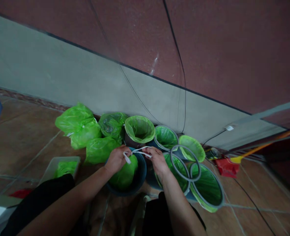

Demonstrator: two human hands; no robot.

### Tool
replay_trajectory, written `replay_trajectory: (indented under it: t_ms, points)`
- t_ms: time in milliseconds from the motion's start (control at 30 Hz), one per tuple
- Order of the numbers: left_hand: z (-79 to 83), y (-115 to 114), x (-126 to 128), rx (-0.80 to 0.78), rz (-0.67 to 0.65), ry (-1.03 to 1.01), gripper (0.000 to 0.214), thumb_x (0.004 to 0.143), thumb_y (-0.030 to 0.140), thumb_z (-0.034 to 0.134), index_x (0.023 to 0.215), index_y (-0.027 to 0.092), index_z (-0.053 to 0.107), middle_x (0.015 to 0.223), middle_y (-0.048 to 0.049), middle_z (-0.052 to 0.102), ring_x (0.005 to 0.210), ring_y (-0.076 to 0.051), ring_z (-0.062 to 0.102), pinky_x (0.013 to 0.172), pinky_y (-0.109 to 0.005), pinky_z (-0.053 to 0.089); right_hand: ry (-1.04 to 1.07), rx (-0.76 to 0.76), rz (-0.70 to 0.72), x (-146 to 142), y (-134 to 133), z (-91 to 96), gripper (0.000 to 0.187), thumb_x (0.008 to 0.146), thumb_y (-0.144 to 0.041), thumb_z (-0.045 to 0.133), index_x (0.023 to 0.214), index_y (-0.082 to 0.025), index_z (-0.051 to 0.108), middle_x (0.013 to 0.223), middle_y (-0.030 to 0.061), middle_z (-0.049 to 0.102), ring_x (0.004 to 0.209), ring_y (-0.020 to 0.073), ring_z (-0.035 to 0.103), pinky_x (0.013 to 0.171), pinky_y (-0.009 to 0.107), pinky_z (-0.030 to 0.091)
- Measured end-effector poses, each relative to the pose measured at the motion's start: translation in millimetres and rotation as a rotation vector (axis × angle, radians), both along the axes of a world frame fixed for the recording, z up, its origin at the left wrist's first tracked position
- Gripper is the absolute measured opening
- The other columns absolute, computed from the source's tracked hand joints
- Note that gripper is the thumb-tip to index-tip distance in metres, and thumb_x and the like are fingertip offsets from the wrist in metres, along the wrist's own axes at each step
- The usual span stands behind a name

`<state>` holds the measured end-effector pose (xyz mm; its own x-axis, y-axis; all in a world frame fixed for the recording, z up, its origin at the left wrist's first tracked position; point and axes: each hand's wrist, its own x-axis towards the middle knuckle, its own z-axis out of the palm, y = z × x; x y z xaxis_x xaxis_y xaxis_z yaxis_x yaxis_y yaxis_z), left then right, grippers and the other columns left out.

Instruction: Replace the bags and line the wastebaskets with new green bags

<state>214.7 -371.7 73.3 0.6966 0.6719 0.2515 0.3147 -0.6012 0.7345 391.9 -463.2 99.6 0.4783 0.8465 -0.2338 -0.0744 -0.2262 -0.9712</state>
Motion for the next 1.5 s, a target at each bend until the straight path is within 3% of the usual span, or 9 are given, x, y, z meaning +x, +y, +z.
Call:
replay_trajectory:
  t_ms: [200, 300, 400, 467, 567, 667, 1200, 1367, 1500]
  points:
    - [0.0, -4.0, 4.7, 0.057, -0.023, 0.082, 0.022, 0.091, 0.023, 0.047, 0.076, 0.017, 0.062, 0.078, -0.0023, 0.059, 0.073, -0.014, 0.057, 0.066, -0.026, 0.041, -0.441, -0.084, 0.099, -6.4, -1.5, -7.7, 0.063, 0.076, -0.053, 0.064, 0.125, -0.015, 0.054, 0.112, 0.0131, 0.065, 0.104, 0.0258, 0.06, 0.09, 0.039, 0.047]
    - [0.1, -8.7, 6.9, 0.081, -0.061, 0.094, 0.023, 0.092, 0.023, 0.046, 0.076, 0.018, 0.061, 0.078, -0.0026, 0.059, 0.075, -0.015, 0.057, 0.066, -0.025, 0.041, -0.825, -0.057, 0.1, -15.2, -5.1, -0.8, 0.085, 0.072, -0.044, 0.073, 0.144, -0.016, 0.037, 0.143, 0.0185, 0.045, 0.131, 0.0322, 0.043, 0.105, 0.046, 0.037]
    - [-1.7, -12.0, 7.1, 0.086, -0.095, 0.085, 0.021, 0.092, 0.02, 0.045, 0.079, 0.018, 0.062, 0.082, -0.0037, 0.062, 0.079, -0.015, 0.059, 0.07, -0.025, 0.044, -1.132, -0.017, 0.206, -22.3, -9.7, 10.5, 0.075, 0.077, -0.024, 0.067, 0.146, -0.02, 0.038, 0.155, 0.014, 0.032, 0.142, 0.0329, 0.026, 0.115, 0.052, 0.02]
    - [-2.8, -13.6, 6.7, 0.088, -0.098, 0.068, 0.019, 0.091, 0.019, 0.046, 0.081, 0.018, 0.062, 0.085, -0.0043, 0.063, 0.08, -0.015, 0.059, 0.072, -0.026, 0.045, -1.192, -0.018, 0.356, -26.1, -11.8, 12.9, 0.062, 0.079, -0.016, 0.06, 0.14, -0.021, 0.047, 0.148, 0.0113, 0.044, 0.141, 0.0303, 0.029, 0.116, 0.053, 0.013]
    - [-2.7, -14.8, 6.1, 0.092, -0.115, 0.058, 0.02, 0.091, 0.021, 0.046, 0.078, 0.018, 0.062, 0.083, -0.0039, 0.062, 0.08, -0.015, 0.059, 0.071, -0.026, 0.044, -1.144, -0.116, 0.481, -29.5, -12.7, 7.7, 0.034, 0.086, -0.016, 0.053, 0.119, -0.021, 0.063, 0.112, 0.0095, 0.069, 0.119, 0.0264, 0.052, 0.112, 0.05, 0.021]
    - [-1.2, -14.2, 5.6, 0.083, -0.11, 0.064, 0.023, 0.092, 0.022, 0.045, 0.078, 0.018, 0.063, 0.079, -0.0031, 0.062, 0.077, -0.015, 0.059, 0.07, -0.026, 0.044, -1.112, -0.176, 0.471, -28.3, -11.0, 2.0, 0.022, 0.092, -0.022, 0.049, 0.097, -0.023, 0.07, 0.091, 0.0075, 0.071, 0.097, 0.024, 0.06, 0.102, 0.043, 0.03]
    - [8.4, 6.6, -2.3, -0.06, 0.089, 0.401, 0.021, 0.086, 0.028, 0.051, 0.074, 0.019, 0.065, 0.068, -0.0041, 0.065, 0.067, -0.019, 0.06, 0.064, -0.028, 0.039, -1.142, -0.379, 0.346, -16.7, -7.7, -3.1, 0.024, 0.09, -0.021, 0.05, 0.08, -0.024, 0.071, 0.084, 0.0069, 0.073, 0.088, 0.0228, 0.064, 0.081, 0.035, 0.039]
    - [11.0, 5.4, 8.9, -0.445, 0.128, 0.183, 0.035, 0.083, 0.037, 0.05, 0.052, 0.019, 0.051, 0.048, 0.0032, 0.046, 0.052, -0.013, 0.048, 0.056, -0.027, 0.035, -0.859, -0.244, 0.285, -13.9, -6.6, 2.6, 0.02, 0.089, -0.025, 0.053, 0.082, -0.023, 0.072, 0.082, 0.0039, 0.073, 0.076, 0.0182, 0.064, 0.073, 0.028, 0.043]
    - [9.5, -5.6, 16.7, -0.942, 0.14, -0.129, 0.034, 0.076, 0.048, 0.058, 0.063, 0.017, 0.059, 0.049, 0.0057, 0.044, 0.046, -0.01, 0.045, 0.049, -0.024, 0.034, -0.608, -0.099, 0.24, -11.8, -5.2, 0.5, 0.018, 0.085, -0.03, 0.057, 0.078, -0.021, 0.071, 0.073, 0.0007, 0.07, 0.066, 0.0154, 0.06, 0.065, 0.026, 0.043]
